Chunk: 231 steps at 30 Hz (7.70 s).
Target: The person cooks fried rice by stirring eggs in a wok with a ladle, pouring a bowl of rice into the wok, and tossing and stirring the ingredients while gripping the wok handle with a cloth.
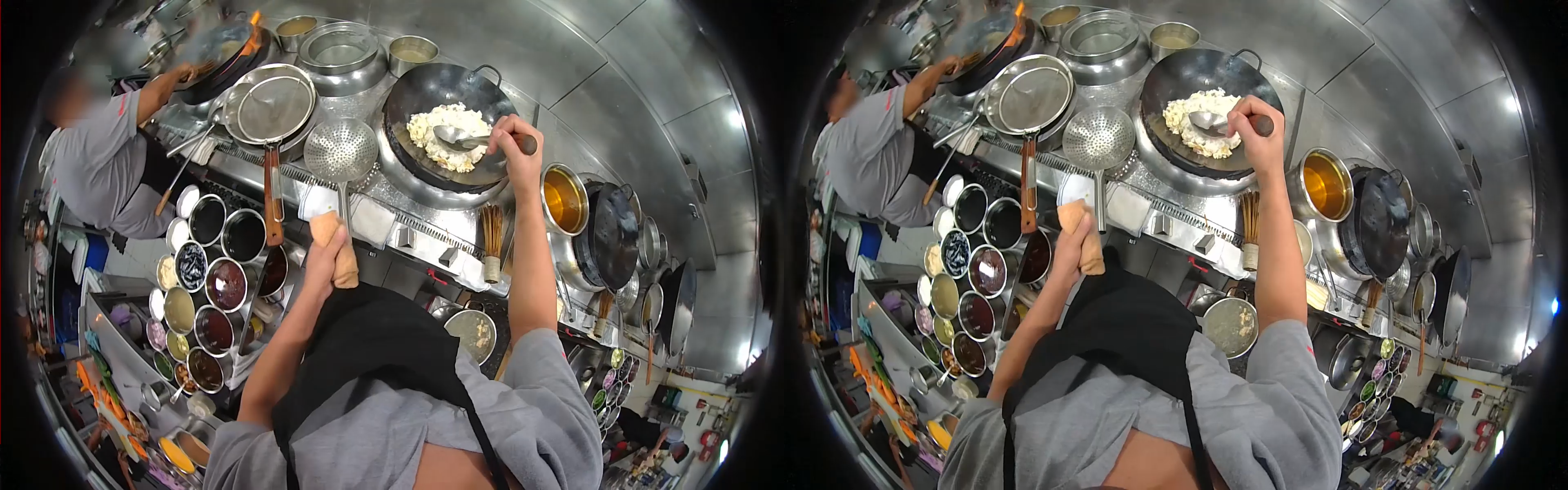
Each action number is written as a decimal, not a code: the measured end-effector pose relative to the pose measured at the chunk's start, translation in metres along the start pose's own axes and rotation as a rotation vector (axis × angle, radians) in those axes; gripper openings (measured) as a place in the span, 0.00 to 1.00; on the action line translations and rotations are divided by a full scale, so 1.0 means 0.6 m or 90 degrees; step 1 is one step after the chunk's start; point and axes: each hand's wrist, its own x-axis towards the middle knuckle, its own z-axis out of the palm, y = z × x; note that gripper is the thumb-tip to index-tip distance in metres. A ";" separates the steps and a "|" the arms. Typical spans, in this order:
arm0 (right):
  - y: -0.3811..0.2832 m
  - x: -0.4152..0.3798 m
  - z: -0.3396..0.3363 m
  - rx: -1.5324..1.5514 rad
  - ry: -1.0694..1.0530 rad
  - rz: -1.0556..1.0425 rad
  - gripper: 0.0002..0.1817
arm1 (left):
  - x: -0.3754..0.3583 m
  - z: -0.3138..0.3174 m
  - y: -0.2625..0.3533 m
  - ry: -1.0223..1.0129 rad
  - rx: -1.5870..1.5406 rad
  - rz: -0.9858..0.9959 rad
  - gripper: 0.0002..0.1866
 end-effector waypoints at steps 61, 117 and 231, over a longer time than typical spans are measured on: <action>0.063 0.031 -0.086 0.026 0.081 -0.138 0.16 | 0.147 0.045 0.129 -0.085 -0.063 -0.226 0.20; -0.127 0.124 -0.065 0.231 0.304 -0.083 0.29 | 0.342 0.178 -0.166 -0.449 -0.382 -0.504 0.09; -0.430 0.155 -0.080 0.130 0.185 -0.172 0.21 | 0.376 0.285 -0.092 -0.218 -0.085 -0.325 0.11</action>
